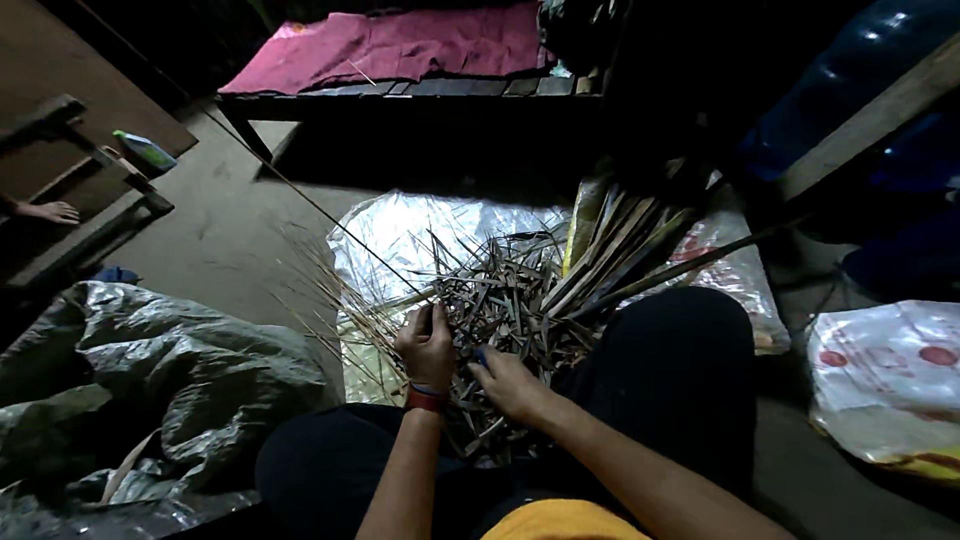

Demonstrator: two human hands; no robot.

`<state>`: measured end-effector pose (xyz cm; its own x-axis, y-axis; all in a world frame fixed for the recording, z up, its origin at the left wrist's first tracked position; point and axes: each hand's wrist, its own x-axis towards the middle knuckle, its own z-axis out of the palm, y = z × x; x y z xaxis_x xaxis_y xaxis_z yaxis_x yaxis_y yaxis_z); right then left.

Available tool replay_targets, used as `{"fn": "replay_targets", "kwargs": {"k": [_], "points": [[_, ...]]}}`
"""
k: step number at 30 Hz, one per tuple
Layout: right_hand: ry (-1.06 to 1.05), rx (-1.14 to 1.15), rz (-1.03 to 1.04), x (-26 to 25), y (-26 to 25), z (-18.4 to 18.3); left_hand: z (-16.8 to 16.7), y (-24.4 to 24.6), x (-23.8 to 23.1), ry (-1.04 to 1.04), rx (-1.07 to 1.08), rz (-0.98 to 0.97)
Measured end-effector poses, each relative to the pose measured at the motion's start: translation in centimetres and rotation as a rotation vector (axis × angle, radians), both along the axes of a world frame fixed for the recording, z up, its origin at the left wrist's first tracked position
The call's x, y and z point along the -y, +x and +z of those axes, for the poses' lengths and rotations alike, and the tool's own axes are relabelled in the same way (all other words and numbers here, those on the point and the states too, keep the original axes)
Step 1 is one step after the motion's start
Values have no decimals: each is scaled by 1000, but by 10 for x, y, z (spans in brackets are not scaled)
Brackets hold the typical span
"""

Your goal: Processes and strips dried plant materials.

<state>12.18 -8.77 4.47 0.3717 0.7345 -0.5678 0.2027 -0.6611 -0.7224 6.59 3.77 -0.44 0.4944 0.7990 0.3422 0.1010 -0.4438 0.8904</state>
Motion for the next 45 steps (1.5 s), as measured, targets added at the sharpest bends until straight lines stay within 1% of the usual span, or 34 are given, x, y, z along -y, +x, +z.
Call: {"fn": "replay_targets", "kwargs": {"k": [5, 9, 11, 14, 15, 18, 20, 22, 24, 26, 27, 28, 30, 31, 34, 36, 38, 39, 40, 42, 43, 45], "points": [[41, 32, -3, -14, -8, 0, -5, -6, -3, 86, 22, 49], [-57, 15, 23, -17, -6, -7, -13, -11, -3, 108, 81, 7], [-160, -31, 48, -16, 0, -24, -14, -14, -3, 122, 110, -18], [-251, -106, 62, -11, 6, -68, -11, -16, -6, 91, 139, -27], [-258, -116, 62, -11, 8, -75, -15, -17, -7, 77, 140, -19], [-272, -161, 42, -13, 15, -80, -24, -20, -6, 15, 141, 6], [-284, -199, 1, -16, 20, -84, -26, -18, -4, -17, 158, -23], [-281, -288, -87, -17, 20, -91, -23, -16, -4, -77, 154, -89], [-249, -492, -230, -14, 21, -100, -20, -15, -1, -167, 120, -137], [-207, -661, -372, -13, 26, -106, -23, -13, 4, -163, 110, -167], [-202, -627, -383, -14, 28, -105, -25, -12, 9, -134, 120, -185], [-213, -494, -336, -16, 28, -103, -27, -11, 13, -88, 131, -202], [-227, -217, -174, -17, 25, -95, -27, -8, 20, -1, 146, -229], [-214, -161, -117, -17, 22, -95, -26, -7, 21, 22, 145, -239], [-197, -182, -97, -19, 23, -99, -26, -7, 25, 110, 89, -226], [-282, -251, -133, -17, 30, -114, -21, -9, 35, 244, 69, -220], [-389, -293, -156, -11, 34, -142, 2, -2, 41, 338, 95, -233], [-412, -283, -171, -9, 34, -151, 14, 4, 37, 347, 93, -233], [-396, -279, -191, -10, 36, -152, 22, 10, 27, 333, 93, -216], [-291, -259, -254, -16, 46, -137, 23, 20, 0, 220, 86, -147], [-235, -230, -256, -20, 55, -124, 19, 23, -16, 166, 70, -107], [-109, -224, -266, -20, 76, -81, 10, 18, -46, 99, -51, -18]]}}
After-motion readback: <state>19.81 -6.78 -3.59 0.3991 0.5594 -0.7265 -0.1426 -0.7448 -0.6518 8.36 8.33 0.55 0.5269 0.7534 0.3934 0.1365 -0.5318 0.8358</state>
